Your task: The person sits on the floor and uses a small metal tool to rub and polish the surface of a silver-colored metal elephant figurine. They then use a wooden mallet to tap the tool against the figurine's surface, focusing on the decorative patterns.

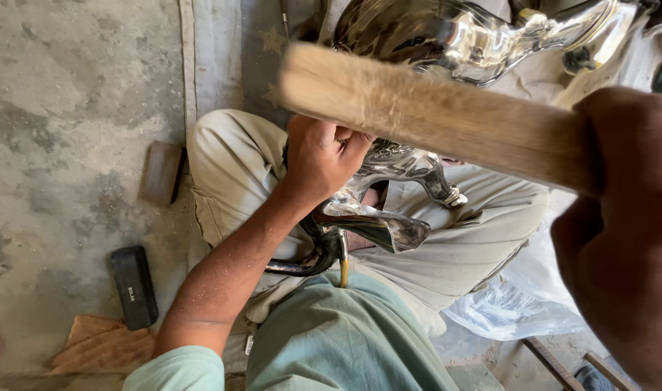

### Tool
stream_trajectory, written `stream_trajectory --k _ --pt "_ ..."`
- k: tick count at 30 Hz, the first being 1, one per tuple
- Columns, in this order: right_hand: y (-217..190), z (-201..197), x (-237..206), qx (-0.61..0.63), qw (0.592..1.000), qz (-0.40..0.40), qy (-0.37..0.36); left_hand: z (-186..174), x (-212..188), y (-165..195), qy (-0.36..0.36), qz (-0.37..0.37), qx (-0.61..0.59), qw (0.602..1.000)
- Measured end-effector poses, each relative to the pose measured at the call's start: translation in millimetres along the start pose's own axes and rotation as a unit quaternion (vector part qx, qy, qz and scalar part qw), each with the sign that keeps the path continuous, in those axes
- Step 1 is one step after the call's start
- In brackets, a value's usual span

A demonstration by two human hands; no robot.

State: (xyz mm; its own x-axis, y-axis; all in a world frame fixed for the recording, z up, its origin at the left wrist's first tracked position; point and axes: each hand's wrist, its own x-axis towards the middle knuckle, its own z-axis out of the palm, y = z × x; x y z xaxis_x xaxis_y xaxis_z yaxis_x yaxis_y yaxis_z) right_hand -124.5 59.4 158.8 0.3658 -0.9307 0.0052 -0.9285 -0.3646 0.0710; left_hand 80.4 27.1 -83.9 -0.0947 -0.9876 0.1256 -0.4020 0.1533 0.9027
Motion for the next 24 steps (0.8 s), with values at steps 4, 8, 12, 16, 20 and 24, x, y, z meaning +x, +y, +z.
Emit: stream_trajectory --k 4,8,12,16,20,24 --pt "-4 -5 7 -0.001 1.000 0.004 0.013 1 7 4 0.074 0.149 -0.184 0.969" --pt "-8 -2 19 0.093 0.994 -0.021 0.060 2 0 7 0.083 0.130 -0.178 0.972" --pt "-6 2 24 -0.106 0.993 -0.042 0.003 3 0 4 0.096 0.181 -0.118 0.972" --pt "-2 6 21 -0.096 0.994 -0.055 0.020 5 3 1 0.081 0.177 -0.098 0.976" --pt "5 6 14 -0.073 0.996 -0.044 0.036 6 3 1 0.107 0.170 -0.157 0.967" --pt "25 19 14 -0.035 0.998 -0.030 0.040 1 7 -3 0.136 0.147 -0.207 0.958"
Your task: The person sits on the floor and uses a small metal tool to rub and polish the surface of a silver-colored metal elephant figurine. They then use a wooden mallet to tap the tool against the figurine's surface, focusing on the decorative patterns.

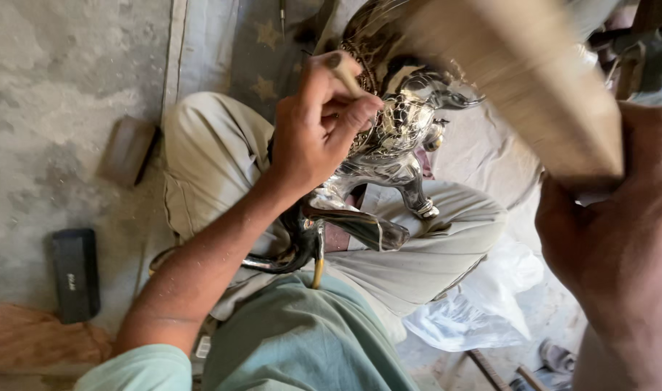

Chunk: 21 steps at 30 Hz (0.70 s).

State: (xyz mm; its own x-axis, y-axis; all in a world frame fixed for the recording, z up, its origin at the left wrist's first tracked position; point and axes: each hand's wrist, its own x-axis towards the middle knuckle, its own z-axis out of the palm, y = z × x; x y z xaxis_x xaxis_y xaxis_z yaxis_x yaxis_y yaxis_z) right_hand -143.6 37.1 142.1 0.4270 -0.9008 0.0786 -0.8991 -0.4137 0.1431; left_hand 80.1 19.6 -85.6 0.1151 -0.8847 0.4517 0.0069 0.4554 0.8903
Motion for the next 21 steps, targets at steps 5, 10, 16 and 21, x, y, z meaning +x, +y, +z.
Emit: stream_trajectory --k 5,10,16,21 --pt "30 45 5 -0.090 0.996 -0.006 -0.013 6 7 -2 -0.061 0.072 0.069 0.993" --pt "59 74 1 -0.085 0.996 0.033 0.013 6 17 -3 -0.115 0.092 0.138 0.979" --pt "68 74 -28 0.246 0.969 0.001 0.038 -2 22 -1 -0.145 0.117 0.162 0.969" --pt "57 64 -25 0.110 0.989 -0.081 0.064 -2 17 -1 -0.173 0.118 0.195 0.958"
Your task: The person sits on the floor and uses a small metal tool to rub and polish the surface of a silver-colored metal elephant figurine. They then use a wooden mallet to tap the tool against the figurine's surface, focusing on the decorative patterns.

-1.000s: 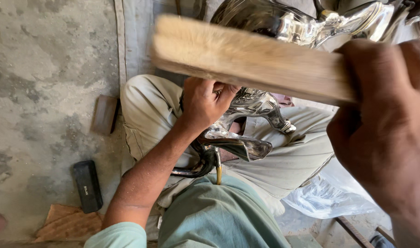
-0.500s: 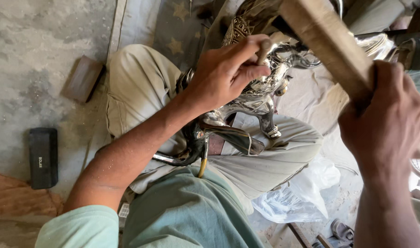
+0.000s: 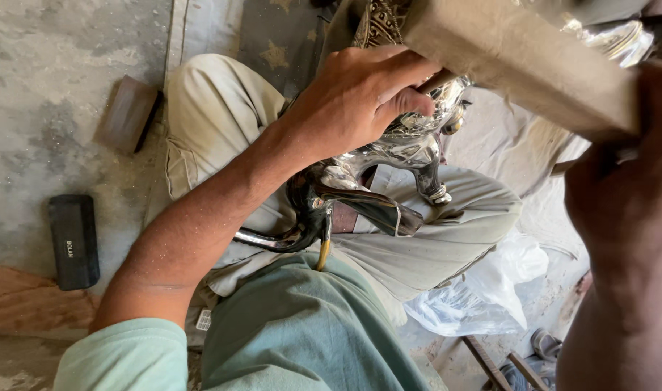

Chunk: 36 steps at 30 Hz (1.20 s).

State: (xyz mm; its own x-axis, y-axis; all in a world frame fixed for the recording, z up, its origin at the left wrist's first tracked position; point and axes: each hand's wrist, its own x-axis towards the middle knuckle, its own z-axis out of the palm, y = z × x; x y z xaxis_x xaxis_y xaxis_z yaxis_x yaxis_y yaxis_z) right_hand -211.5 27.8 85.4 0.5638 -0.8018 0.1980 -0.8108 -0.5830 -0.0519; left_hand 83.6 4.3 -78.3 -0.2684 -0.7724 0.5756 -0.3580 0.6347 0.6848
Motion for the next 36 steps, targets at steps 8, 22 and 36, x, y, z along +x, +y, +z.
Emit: stream_trajectory --k 8,22,36 --pt "-25 5 21 -0.006 1.000 -0.015 0.006 3 -9 13 0.064 -0.038 -0.038 0.996" --pt "-9 18 -32 0.053 0.994 0.092 -0.024 9 -29 7 0.068 -0.007 -0.034 0.997" --pt "-13 36 -70 -0.014 0.995 0.098 0.004 5 -23 0 0.004 0.122 0.059 0.991"
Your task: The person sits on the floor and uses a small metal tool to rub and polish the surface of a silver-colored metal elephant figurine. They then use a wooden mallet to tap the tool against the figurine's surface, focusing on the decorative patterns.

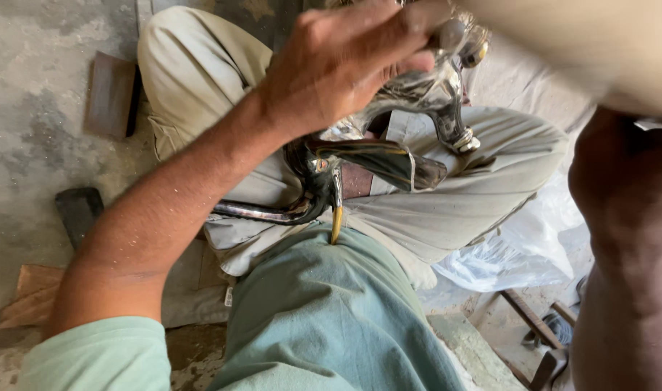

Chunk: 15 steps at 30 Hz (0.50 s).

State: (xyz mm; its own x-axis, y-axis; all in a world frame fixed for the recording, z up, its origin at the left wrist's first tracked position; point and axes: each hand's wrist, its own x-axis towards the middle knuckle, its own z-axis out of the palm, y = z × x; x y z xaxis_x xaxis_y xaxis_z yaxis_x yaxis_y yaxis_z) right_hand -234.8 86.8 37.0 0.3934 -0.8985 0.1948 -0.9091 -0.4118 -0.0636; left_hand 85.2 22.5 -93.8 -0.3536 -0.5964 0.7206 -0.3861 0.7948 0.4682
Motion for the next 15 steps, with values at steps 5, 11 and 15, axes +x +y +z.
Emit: stream_trajectory --k 5,11,15 --pt "4 5 -20 -0.085 0.996 0.022 0.003 -4 -3 -4 -0.018 0.015 -0.032 0.999" --pt "-2 11 -24 -0.017 0.999 -0.028 0.028 2 1 -9 -0.007 0.068 -0.004 0.998" --pt "-15 19 -24 0.126 0.989 0.048 0.056 -1 -1 -12 -0.041 0.084 0.003 0.996"
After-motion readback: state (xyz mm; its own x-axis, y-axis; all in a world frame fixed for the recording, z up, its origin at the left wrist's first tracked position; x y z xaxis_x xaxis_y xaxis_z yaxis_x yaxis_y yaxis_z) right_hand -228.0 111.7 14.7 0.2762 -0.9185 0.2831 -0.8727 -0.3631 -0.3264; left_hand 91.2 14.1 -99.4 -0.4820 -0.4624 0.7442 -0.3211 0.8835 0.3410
